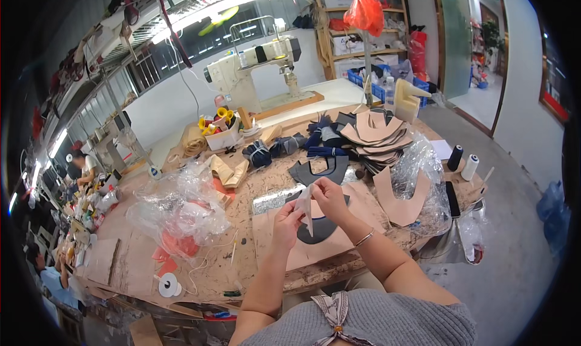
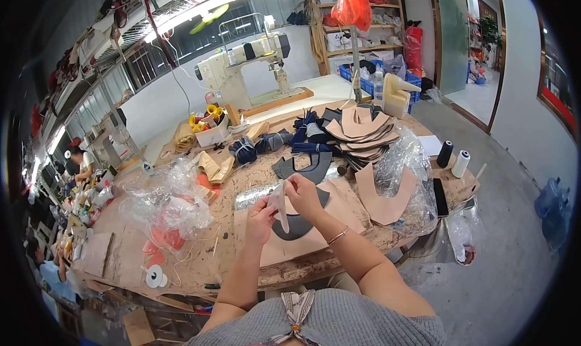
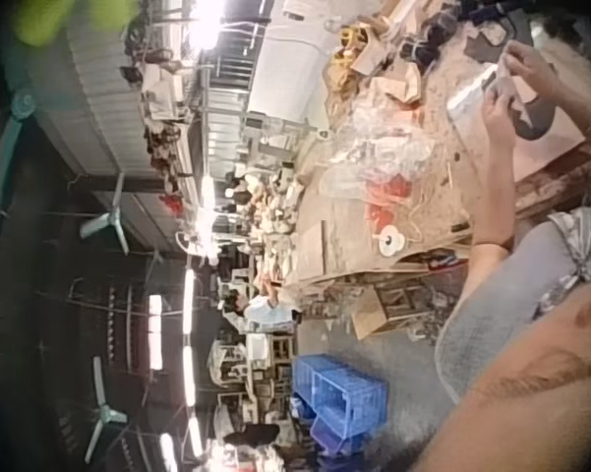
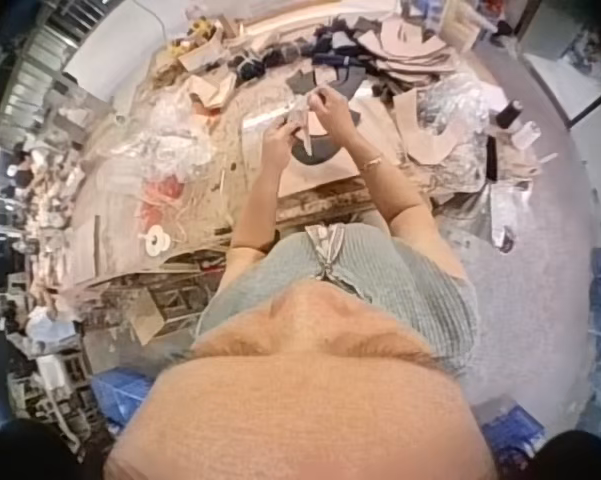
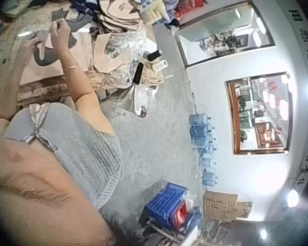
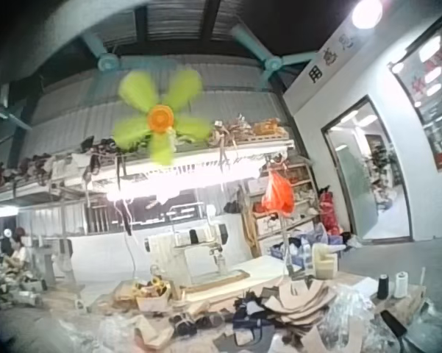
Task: The person aligns and stacks various fabric and paper pattern pieces on a workbench. They handle dark blue and beige fabric sections, folding and organizing them into neat piles. The person also uses a pen to mark a stack of paper patterns and briefly consults a handwritten note before continuing to sort the materials.
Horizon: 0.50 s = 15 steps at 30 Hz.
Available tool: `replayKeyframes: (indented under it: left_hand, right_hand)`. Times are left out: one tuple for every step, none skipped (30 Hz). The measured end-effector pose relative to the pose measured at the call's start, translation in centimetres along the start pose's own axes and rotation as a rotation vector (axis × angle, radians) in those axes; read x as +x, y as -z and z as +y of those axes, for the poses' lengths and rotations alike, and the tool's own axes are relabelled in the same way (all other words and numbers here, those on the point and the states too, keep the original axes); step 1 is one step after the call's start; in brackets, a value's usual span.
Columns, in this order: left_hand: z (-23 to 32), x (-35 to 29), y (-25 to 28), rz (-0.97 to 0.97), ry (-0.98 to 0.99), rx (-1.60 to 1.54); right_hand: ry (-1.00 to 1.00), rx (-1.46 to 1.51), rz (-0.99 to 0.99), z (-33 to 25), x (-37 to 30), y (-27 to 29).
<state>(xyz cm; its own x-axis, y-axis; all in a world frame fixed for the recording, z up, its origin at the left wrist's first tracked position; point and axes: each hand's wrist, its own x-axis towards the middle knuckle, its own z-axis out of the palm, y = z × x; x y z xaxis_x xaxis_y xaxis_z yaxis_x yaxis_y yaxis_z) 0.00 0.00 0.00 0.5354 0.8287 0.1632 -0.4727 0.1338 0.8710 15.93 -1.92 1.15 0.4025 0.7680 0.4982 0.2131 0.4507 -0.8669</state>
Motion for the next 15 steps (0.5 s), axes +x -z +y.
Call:
replayKeyframes:
  left_hand:
    - [0.0,0.2,0.2,-0.006,0.024,-0.043]
    - [-0.1,0.2,0.3,-0.011,0.048,-0.087]
    - [0.5,0.2,0.2,0.004,0.055,-0.099]
    - [1.3,0.1,-0.1,0.020,0.062,-0.111]
    - [1.8,0.1,-0.1,0.037,0.070,-0.124]
    - [1.7,0.1,0.0,0.053,0.039,-0.153]
    - [1.6,0.2,0.4,0.069,0.008,-0.182]
    - [1.4,0.3,0.8,0.085,-0.022,-0.211]
    - [1.2,0.3,1.4,0.102,-0.041,-0.221]
    - [0.9,0.4,2.3,0.118,-0.057,-0.230]
    - [0.6,0.6,3.3,0.132,-0.072,-0.239]
    - [0.4,0.9,4.2,0.165,-0.095,-0.232]
    - [0.2,1.3,5.1,0.196,-0.116,-0.224]
    - [0.2,1.7,6.1,0.226,-0.137,-0.216]
    - [0.5,2.3,7.8,0.288,-0.171,-0.213]
  right_hand:
    - [-0.007,0.014,-0.005,0.2,0.1,0.1]
    - [-0.013,0.027,-0.011,0.3,0.1,0.2]
    - [0.006,0.003,0.003,0.2,0.1,0.0]
    - [0.026,-0.022,0.016,0.1,0.2,-0.2]
    - [0.045,-0.047,0.029,0.1,0.3,-0.4]
    - [0.035,-0.030,0.077,0.5,0.5,-0.1]
    - [0.025,-0.013,0.125,1.3,0.8,0.3]
    - [0.014,0.003,0.173,2.0,1.2,0.9]
    - [-0.051,0.056,0.193,2.3,1.6,1.7]
    - [-0.117,0.109,0.216,2.5,2.1,2.7]
    - [-0.182,0.161,0.240,2.7,2.7,3.7]
    - [-0.203,0.254,0.271,2.9,3.1,4.4]
    - [-0.223,0.347,0.304,2.9,3.5,5.1]
    - [-0.241,0.440,0.339,3.1,3.9,6.1]
    - [-0.254,0.420,0.342,4.1,4.6,8.2]
